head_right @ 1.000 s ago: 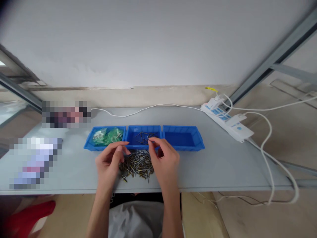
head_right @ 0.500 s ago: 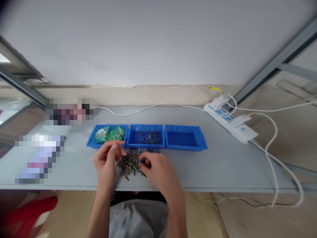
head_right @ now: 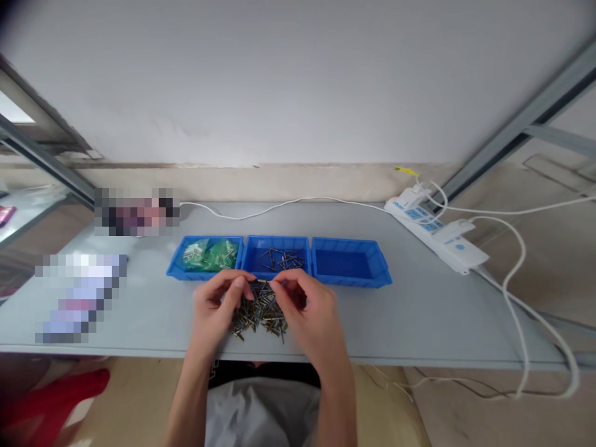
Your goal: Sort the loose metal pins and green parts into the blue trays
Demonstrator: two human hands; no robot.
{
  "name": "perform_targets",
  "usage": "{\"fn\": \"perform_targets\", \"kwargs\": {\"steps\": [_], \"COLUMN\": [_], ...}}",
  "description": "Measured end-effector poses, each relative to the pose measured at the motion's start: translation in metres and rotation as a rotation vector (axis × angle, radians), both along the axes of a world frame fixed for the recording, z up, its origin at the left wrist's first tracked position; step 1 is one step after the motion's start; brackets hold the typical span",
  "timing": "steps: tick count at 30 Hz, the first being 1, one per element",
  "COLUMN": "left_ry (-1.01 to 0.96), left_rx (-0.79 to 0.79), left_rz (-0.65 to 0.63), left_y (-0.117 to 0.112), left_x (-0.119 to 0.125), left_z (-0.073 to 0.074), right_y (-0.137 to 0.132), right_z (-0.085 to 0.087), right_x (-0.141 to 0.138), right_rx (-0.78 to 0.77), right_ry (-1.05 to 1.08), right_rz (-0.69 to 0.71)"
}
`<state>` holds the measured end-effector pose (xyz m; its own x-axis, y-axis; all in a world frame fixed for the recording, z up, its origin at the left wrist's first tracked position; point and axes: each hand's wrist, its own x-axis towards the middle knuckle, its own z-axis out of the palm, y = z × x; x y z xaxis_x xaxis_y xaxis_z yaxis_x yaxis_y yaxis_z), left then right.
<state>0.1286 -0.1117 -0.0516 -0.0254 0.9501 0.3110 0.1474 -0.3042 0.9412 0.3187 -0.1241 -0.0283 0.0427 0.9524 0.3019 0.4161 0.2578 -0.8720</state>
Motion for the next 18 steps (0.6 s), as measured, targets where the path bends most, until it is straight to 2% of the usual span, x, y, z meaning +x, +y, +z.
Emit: {"fn": "perform_targets", "kwargs": {"steps": [4,11,18], "left_ry": [0.074,-0.016,-0.048], "left_rx": [-0.01,0.033,0.113], "left_rz": [-0.137,-0.046,-0.096], "left_y": [-0.002,-0.001,0.003], "left_x": [0.005,0.008,0.008], "left_z": [0.002,-0.001,-0.007], "right_y": [0.0,0.002,0.006], "right_z": [0.004,-0.001,-0.015], "right_x": [-0.011,-0.012,-0.01], "right_rx": [0.056,0.018,-0.093], "right_ry": [0.12,0.195,0.209], "right_rz": [0.015,0.076,0.147]}}
